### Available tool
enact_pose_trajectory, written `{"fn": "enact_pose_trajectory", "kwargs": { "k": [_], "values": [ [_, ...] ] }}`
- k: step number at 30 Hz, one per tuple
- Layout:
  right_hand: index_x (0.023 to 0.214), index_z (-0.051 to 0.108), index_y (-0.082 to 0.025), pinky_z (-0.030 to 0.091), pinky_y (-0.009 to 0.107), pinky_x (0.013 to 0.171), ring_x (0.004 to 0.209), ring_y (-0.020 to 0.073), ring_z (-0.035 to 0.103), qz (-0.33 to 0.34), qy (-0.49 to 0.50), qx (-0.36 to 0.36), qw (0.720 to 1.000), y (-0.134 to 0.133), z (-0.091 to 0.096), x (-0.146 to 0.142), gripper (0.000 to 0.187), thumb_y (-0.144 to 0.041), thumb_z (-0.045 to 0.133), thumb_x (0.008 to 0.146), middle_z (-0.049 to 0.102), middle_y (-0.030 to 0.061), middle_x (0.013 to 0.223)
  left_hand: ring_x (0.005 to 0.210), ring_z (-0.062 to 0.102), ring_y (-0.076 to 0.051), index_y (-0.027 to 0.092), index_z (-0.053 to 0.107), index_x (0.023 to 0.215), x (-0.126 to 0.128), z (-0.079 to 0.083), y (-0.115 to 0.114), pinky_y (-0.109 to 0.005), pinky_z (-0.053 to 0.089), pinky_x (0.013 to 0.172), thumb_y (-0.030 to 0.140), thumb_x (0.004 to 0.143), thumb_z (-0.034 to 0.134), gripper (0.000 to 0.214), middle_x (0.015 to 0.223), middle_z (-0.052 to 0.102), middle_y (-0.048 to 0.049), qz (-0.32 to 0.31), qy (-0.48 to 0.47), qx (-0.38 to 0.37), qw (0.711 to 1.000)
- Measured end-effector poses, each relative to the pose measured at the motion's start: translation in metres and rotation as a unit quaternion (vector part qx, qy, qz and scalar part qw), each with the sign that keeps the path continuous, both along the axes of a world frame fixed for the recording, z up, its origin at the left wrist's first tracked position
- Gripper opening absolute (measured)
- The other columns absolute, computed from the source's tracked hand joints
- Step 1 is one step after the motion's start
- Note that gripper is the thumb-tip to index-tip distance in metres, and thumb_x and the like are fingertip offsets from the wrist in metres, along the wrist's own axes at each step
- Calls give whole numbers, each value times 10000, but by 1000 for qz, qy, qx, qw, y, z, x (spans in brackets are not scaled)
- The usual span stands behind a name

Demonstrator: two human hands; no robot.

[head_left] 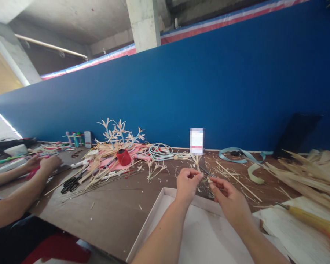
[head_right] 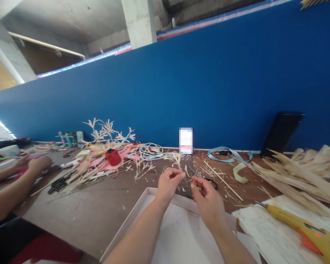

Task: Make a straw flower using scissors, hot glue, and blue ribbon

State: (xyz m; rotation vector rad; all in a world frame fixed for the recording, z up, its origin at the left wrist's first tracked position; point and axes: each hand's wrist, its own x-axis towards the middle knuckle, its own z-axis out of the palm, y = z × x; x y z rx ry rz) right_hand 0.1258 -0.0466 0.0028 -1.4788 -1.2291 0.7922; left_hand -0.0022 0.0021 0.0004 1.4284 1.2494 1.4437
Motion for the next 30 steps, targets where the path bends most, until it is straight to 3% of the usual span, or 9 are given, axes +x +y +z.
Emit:
{"fn": "enact_pose_trajectory", "kwargs": {
  "k": [4, 7, 14, 24, 30],
  "values": [
    [974, 621, -186, 451, 261, 509, 530, 141, 546, -1, 17, 15, 1000, -1, 1, 0, 361, -421, 536, 714, 651, 28, 757, 650, 533, -114, 147, 647, 700, -2, -2, 4, -230, 411, 650, 323, 637, 658, 187, 690, 609, -18, 17, -11, -33, 999],
    [949, 624, -185, 446, 264, 528, 518, 140, 534, 23, 10, 18, 1000, -2, 0, -1, 318, -396, 510, 740, 639, 13, 691, 545, 494, -93, 143, 628, 702, -2, -4, 7, -212, 399, 549, 357, 633, 658, 226, 599, 583, 4, -3, -53, -63, 997],
    [929, 637, -199, 430, 270, 537, 525, 157, 540, 35, -23, 0, 999, -2, -3, 0, 307, -406, 506, 743, 625, -2, 624, 539, 504, -77, 131, 618, 729, -1, -2, 5, -180, 416, 480, 358, 626, 670, 255, 676, 621, -22, -67, -118, -98, 986],
    [904, 650, -197, 433, 265, 513, 507, 146, 531, 37, -22, 5, 999, -1, -6, -1, 306, -405, 501, 737, 650, 13, 683, 568, 527, -71, 125, 666, 762, -6, -2, 10, -175, 423, 536, 372, 581, 714, 310, 654, 617, -11, -34, -187, -101, 977],
    [898, 644, -196, 442, 268, 511, 527, 152, 535, 43, -16, 15, 999, 1, -13, -1, 293, -405, 514, 741, 640, 17, 679, 644, 580, -105, 122, 667, 784, -6, 1, 8, -192, 463, 569, 402, 600, 701, 337, 746, 660, -59, -71, -217, -109, 967]
  ]
}}
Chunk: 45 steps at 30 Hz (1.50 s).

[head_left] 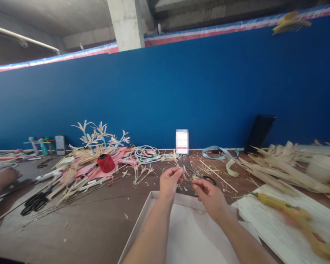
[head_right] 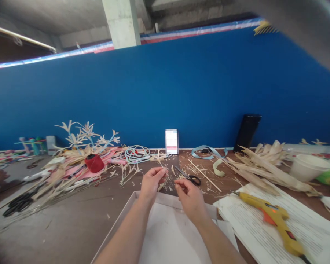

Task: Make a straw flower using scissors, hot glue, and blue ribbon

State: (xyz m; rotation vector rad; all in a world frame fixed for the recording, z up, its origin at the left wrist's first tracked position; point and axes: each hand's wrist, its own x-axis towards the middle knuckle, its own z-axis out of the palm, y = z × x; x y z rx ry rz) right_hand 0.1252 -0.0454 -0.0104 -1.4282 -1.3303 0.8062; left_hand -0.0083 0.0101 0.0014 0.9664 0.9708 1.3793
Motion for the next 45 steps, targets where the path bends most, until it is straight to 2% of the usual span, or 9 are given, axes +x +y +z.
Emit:
{"fn": "enact_pose_trajectory", "kwargs": {
  "k": [8, 13, 18, 21, 25, 32, 38, 41, 45],
  "values": [
    [910, 638, -195, 446, 279, 532, 518, 153, 546, -4, -23, -9, 1000, -2, 7, -1, 312, -425, 511, 741, 659, 22, 719, 607, 573, -110, 134, 669, 762, 3, 4, -4, -197, 464, 520, 375, 595, 700, 295, 711, 657, -49, -7, 39, 4, 999],
    [1016, 610, -196, 433, 276, 513, 539, 165, 567, -35, -22, -12, 999, -4, 15, -2, 417, -494, 496, 747, 669, 26, 737, 552, 534, -107, 140, 670, 737, 10, 3, -10, -216, 448, 519, 360, 616, 684, 252, 608, 618, -20, -65, 75, 26, 995],
    [1030, 624, -192, 400, 276, 492, 487, 170, 543, -23, -51, -13, 998, -3, 12, 1, 440, -512, 498, 754, 606, -7, 549, 601, 535, -114, 145, 681, 721, 12, 1, -14, -231, 440, 593, 341, 626, 676, 217, 670, 640, -33, -101, 115, 70, 986],
    [994, 644, -192, 394, 271, 505, 495, 168, 539, -25, -57, -6, 998, -2, 9, 2, 421, -509, 501, 757, 583, -14, 518, 627, 544, -122, 149, 684, 711, 12, 0, -14, -231, 433, 613, 340, 618, 682, 212, 683, 645, -37, -101, 128, 76, 984],
    [927, 653, -193, 399, 273, 536, 510, 167, 540, -19, -65, -5, 998, -2, 9, 1, 380, -499, 509, 755, 561, -21, 504, 621, 532, -122, 154, 679, 696, 13, 0, -13, -222, 418, 574, 347, 611, 685, 211, 668, 632, -34, -67, 138, 73, 985],
    [909, 629, -194, 411, 276, 541, 503, 148, 513, 6, -22, 14, 1000, 0, 3, -1, 300, -427, 516, 759, 579, -19, 574, 458, 404, -56, 135, 652, 684, 13, 3, -13, -198, 330, 472, 341, 595, 696, 228, 536, 545, 17, -79, 74, 11, 994],
    [1009, 583, -184, 441, 265, 509, 594, 152, 553, 19, 56, 18, 998, 5, -6, -2, 346, -372, 558, 720, 646, 41, 798, 494, 411, -47, 138, 649, 720, 8, 1, -10, -176, 311, 461, 395, 574, 716, 303, 593, 552, 17, -62, -21, -16, 998],
    [1036, 575, -182, 459, 271, 533, 593, 145, 563, -17, 46, 14, 999, 6, -7, -1, 375, -362, 565, 708, 642, 49, 843, 519, 419, -44, 137, 650, 752, 6, 0, -7, -161, 302, 453, 410, 567, 722, 338, 634, 567, 6, -49, -48, -21, 997],
    [1072, 564, -183, 460, 264, 530, 608, 141, 576, -109, 58, 29, 992, 6, 0, 10, 421, -388, 563, 704, 627, 71, 955, 512, 414, -39, 132, 655, 776, 5, -2, -4, -154, 302, 441, 415, 568, 720, 357, 637, 556, 5, -13, -36, -14, 999]
  ]
}}
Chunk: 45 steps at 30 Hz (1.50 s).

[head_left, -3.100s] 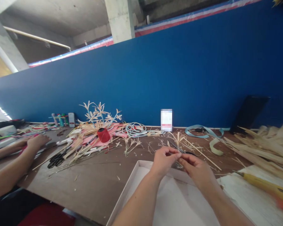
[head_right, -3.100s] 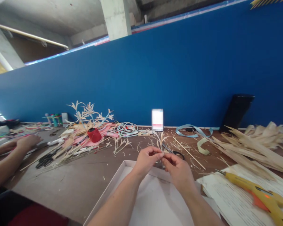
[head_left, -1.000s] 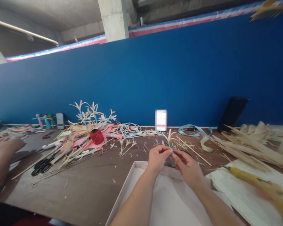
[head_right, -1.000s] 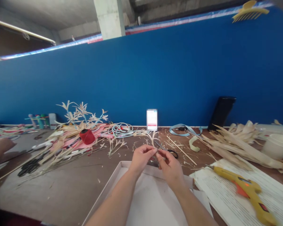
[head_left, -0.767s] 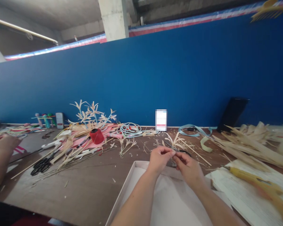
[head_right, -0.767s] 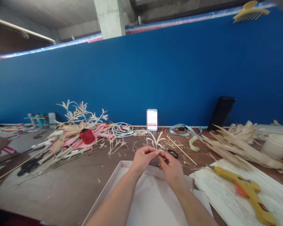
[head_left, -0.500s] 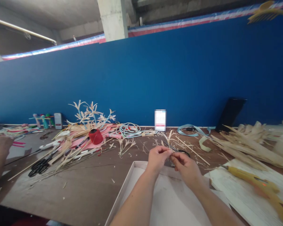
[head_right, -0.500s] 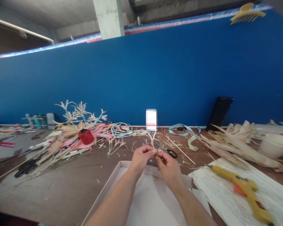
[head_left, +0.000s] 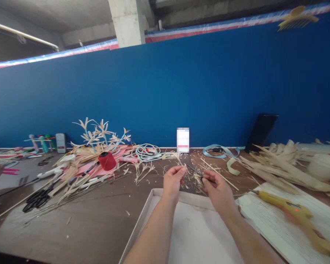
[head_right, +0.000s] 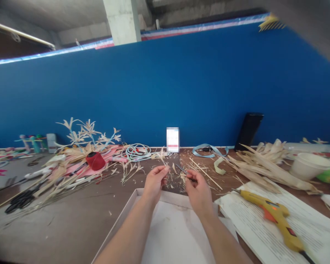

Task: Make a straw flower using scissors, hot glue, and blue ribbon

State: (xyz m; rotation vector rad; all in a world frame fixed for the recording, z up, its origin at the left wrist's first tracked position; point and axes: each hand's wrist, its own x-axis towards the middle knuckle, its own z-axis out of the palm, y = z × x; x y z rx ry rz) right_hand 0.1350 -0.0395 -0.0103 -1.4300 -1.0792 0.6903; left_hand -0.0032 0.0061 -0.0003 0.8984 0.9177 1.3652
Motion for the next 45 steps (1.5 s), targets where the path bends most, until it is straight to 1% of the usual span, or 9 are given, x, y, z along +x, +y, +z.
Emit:
{"fn": "enact_pose_trajectory", "kwargs": {
  "k": [4, 8, 14, 20, 23, 26, 28, 35, 45],
  "values": [
    [1034, 603, -168, 426, 266, 503, 555, 154, 563, -74, -25, -1, 997, 1, 18, 19, 431, -450, 537, 715, 647, 46, 745, 440, 352, -21, 132, 647, 800, 0, -2, 3, -156, 284, 413, 405, 588, 708, 351, 557, 490, 40, 51, 39, -6, 998],
    [963, 636, -216, 421, 284, 578, 627, 182, 596, -46, -206, -46, 977, 14, 38, 36, 329, -426, 483, 761, 665, 42, 745, 421, 345, -23, 123, 629, 816, 1, -2, 4, -155, 269, 398, 393, 610, 694, 346, 515, 452, 54, 56, 36, -2, 998],
    [828, 652, -244, 386, 320, 616, 813, 266, 606, 77, -495, -231, 834, 45, 33, 40, 182, -283, 596, 660, 671, 76, 866, 417, 348, -24, 121, 612, 796, 2, -2, 5, -152, 268, 394, 371, 627, 682, 309, 503, 441, 58, 52, 32, 3, 998],
    [932, 629, -196, 377, 318, 593, 791, 280, 605, 77, -501, -233, 830, 56, 21, 45, 329, -253, 616, 608, 666, 114, 870, 414, 349, -23, 125, 594, 782, 2, -2, 6, -148, 258, 386, 352, 626, 679, 288, 505, 440, 61, 50, 10, -10, 999],
    [1040, 612, -213, 374, 289, 552, 673, 221, 603, 83, -441, -230, 863, 54, 29, 56, 421, -258, 591, 622, 673, 74, 817, 408, 347, -22, 131, 587, 786, 2, -1, 6, -149, 251, 378, 335, 616, 681, 282, 517, 446, 63, 52, -4, -17, 998],
    [1120, 593, -238, 349, 251, 491, 616, 177, 585, 117, -204, -186, 954, 45, 44, 63, 467, -264, 590, 653, 678, 33, 766, 417, 364, -23, 135, 584, 796, 2, 0, 6, -151, 265, 380, 317, 610, 678, 277, 562, 483, 51, 53, -9, -9, 999],
    [1145, 574, -250, 287, 216, 417, 660, 165, 585, 148, -29, -152, 977, 35, 54, 60, 492, -295, 634, 658, 678, 37, 836, 425, 375, -24, 138, 580, 799, 2, -1, 7, -152, 276, 382, 311, 609, 677, 275, 591, 503, 45, 51, -5, -4, 999],
    [1054, 593, -268, 395, 176, 489, 661, 101, 553, 206, 293, -105, 928, -2, 43, 8, 381, -360, 685, 695, 631, 16, 828, 437, 385, -24, 134, 572, 801, -1, -1, 7, -151, 289, 394, 329, 617, 683, 291, 613, 513, 37, 59, -5, 12, 998],
    [1019, 561, -180, 181, 181, 399, 605, 114, 549, 317, 202, -156, 913, -27, 27, -17, 368, -417, 619, 744, 616, 36, 724, 426, 383, -27, 139, 562, 746, -9, 5, 9, -157, 267, 396, 407, 610, 688, 325, 572, 509, 41, 110, -12, 40, 993]
  ]
}}
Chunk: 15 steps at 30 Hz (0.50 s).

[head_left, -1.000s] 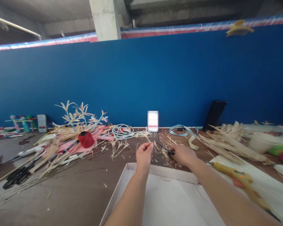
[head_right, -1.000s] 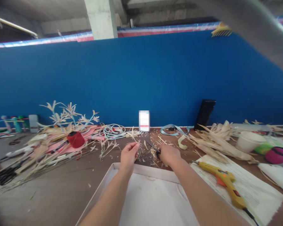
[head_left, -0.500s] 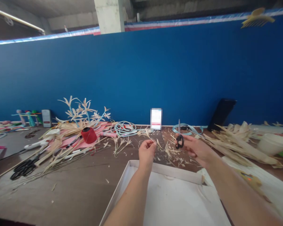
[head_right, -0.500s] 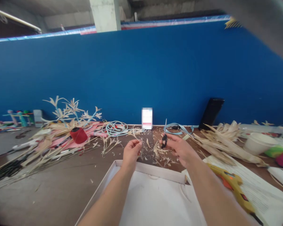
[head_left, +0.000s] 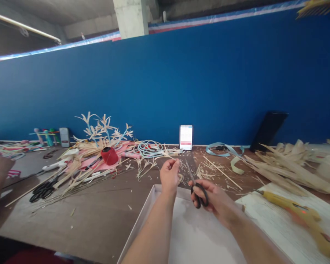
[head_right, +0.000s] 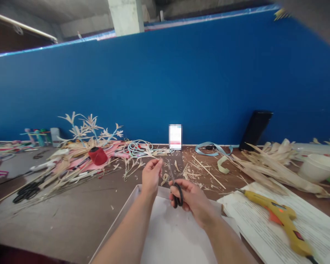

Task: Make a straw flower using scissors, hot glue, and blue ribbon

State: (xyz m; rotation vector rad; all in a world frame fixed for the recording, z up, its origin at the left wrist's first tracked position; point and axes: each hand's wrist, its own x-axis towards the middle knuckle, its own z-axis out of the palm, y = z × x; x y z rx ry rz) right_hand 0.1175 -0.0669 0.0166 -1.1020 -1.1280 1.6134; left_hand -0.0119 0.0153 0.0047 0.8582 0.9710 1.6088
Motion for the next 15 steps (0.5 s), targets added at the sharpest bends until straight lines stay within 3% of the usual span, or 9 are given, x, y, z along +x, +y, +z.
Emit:
{"fn": "enact_pose_trajectory", "kwargs": {
  "k": [6, 15],
  "values": [
    [885, 570, -160, 131, 196, 397, 559, 96, 512, 46, -30, 3, 998, -3, -1, -5, 318, -453, 577, 762, 587, 22, 666, 421, 368, -20, 137, 568, 768, -4, 0, 0, -159, 282, 416, 409, 635, 677, 322, 555, 492, 53, 18, -5, 18, 1000],
    [943, 582, -169, 148, 199, 394, 534, 97, 479, -52, -11, 1, 999, -2, 8, -15, 420, -504, 618, 691, 568, 10, 644, 441, 390, -22, 137, 566, 750, 1, 3, -1, -156, 288, 407, 396, 605, 699, 325, 600, 521, 39, -3, -14, 3, 1000]
  ]
}}
